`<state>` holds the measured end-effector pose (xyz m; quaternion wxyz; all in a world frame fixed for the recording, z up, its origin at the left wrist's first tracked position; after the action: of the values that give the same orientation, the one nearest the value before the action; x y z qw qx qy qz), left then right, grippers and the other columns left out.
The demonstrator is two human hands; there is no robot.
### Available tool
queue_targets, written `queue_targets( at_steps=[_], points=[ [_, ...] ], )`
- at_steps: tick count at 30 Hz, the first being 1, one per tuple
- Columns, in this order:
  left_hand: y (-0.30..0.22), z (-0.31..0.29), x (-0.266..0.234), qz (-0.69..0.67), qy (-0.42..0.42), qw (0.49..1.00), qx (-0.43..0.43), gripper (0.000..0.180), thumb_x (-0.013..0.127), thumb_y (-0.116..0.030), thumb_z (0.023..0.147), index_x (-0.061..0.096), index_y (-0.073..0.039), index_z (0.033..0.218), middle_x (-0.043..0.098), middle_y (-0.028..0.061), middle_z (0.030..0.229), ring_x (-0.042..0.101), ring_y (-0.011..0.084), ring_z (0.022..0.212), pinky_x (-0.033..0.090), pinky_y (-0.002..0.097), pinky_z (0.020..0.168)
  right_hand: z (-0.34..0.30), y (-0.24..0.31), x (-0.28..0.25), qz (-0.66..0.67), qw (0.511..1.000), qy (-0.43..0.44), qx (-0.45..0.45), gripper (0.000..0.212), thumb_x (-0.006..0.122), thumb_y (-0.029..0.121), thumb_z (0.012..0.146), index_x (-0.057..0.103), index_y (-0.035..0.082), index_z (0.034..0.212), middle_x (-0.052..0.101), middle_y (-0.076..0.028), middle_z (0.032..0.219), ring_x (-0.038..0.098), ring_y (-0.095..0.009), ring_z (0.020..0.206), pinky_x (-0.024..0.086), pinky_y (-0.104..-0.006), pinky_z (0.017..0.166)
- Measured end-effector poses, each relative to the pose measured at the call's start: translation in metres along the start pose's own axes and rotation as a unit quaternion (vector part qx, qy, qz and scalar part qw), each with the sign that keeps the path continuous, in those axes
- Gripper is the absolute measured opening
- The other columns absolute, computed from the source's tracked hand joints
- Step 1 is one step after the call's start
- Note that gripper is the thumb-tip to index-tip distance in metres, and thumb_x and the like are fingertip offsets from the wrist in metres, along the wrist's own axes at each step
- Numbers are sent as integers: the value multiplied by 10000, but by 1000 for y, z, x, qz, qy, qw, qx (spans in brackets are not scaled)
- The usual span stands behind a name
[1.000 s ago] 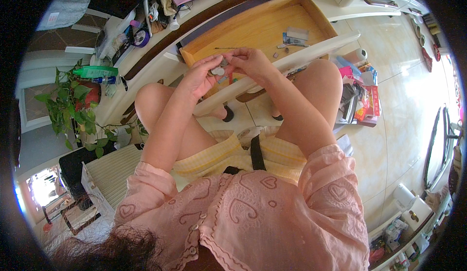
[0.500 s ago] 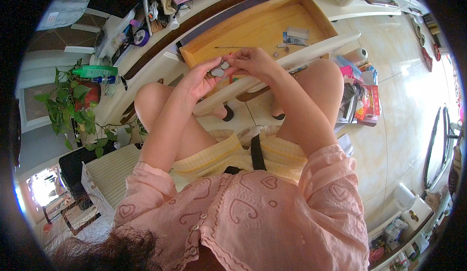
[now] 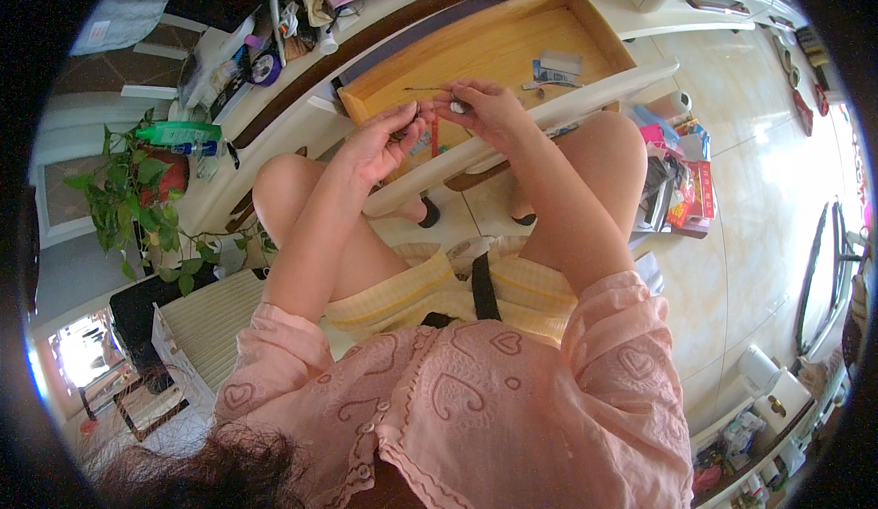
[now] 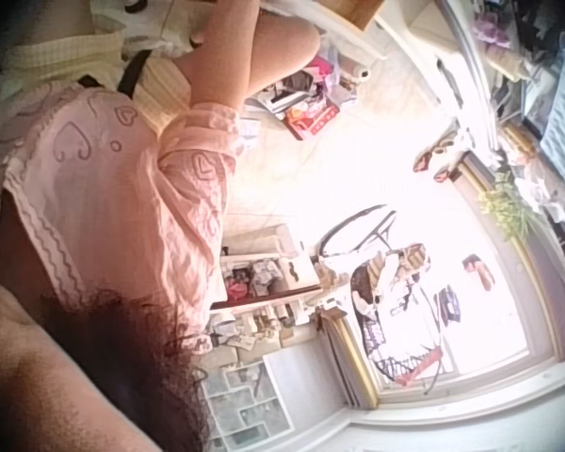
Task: The person sits on the floor and sorts through small items in an open drawer, picking up and examining coins and small packets. They place some coins into a glass jar on the desk and continue to handle various small objects from the drawer.
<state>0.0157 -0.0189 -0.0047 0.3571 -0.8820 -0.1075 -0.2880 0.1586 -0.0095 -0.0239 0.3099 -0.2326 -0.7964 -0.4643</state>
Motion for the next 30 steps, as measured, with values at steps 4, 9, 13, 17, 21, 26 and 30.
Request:
queue_targets(
  at_steps=[4,9,13,17,21,26,30],
  points=[
    [3,0,3,39,20,999,-19,240,573,-197,852,578,20,953,539,22,781,449,18,592,357,97,444,1,-14,9,56,994,50,78,309,380,184,929,479,-92,1027,541,-173,963,559,-250,901,480,-345,861],
    [3,-4,4,111,11,994,-17,249,594,-229,840,583,10,911,525,17,740,417,16,564,275,117,408,1,-21,17,59,989,85,103,483,259,328,956,457,-86,1109,541,-150,1005,545,-215,868,458,-318,832],
    [3,-5,5,142,-2,990,-23,287,562,-271,857,580,4,937,573,58,813,488,42,619,372,128,461,4,-25,14,88,985,108,104,446,284,321,953,488,-64,1049,549,-164,987,552,-225,848,462,-331,799],
    [1,-7,15,51,12,999,-7,321,489,-230,893,529,76,982,577,143,936,586,193,839,507,254,728,1,-21,16,90,986,93,102,443,278,318,953,480,-62,1058,548,-173,1009,557,-230,825,458,-342,790],
    [-1,-5,22,-28,91,995,-22,306,442,-156,904,480,115,1042,540,192,1058,558,257,1000,473,307,886,0,-15,14,83,987,107,86,445,266,313,953,468,-66,1071,547,-186,1016,558,-236,808,453,-353,792],
    [-3,-8,26,26,104,994,18,247,445,-51,883,466,112,1068,531,196,1086,545,248,1027,459,284,903,1,-11,11,63,992,68,82,458,279,317,953,449,-69,1130,524,-151,1065,538,-196,873,457,-298,777],
    [-3,-7,21,31,87,996,19,219,492,-10,856,485,90,1051,552,184,1054,554,224,1013,468,249,880,3,-13,7,60,993,57,89,448,296,317,949,456,-68,1113,528,-146,1079,542,-204,921,468,-291,809]
  ],
)
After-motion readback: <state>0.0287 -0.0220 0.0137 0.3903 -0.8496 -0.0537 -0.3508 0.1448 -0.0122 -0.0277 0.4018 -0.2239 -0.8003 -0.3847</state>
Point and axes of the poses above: each hand's wrist, its own z-axis towards the middle knuckle, its own x-axis out of the palm, y = z × x, the point moved 6 cm from there along z, towards the middle knuckle
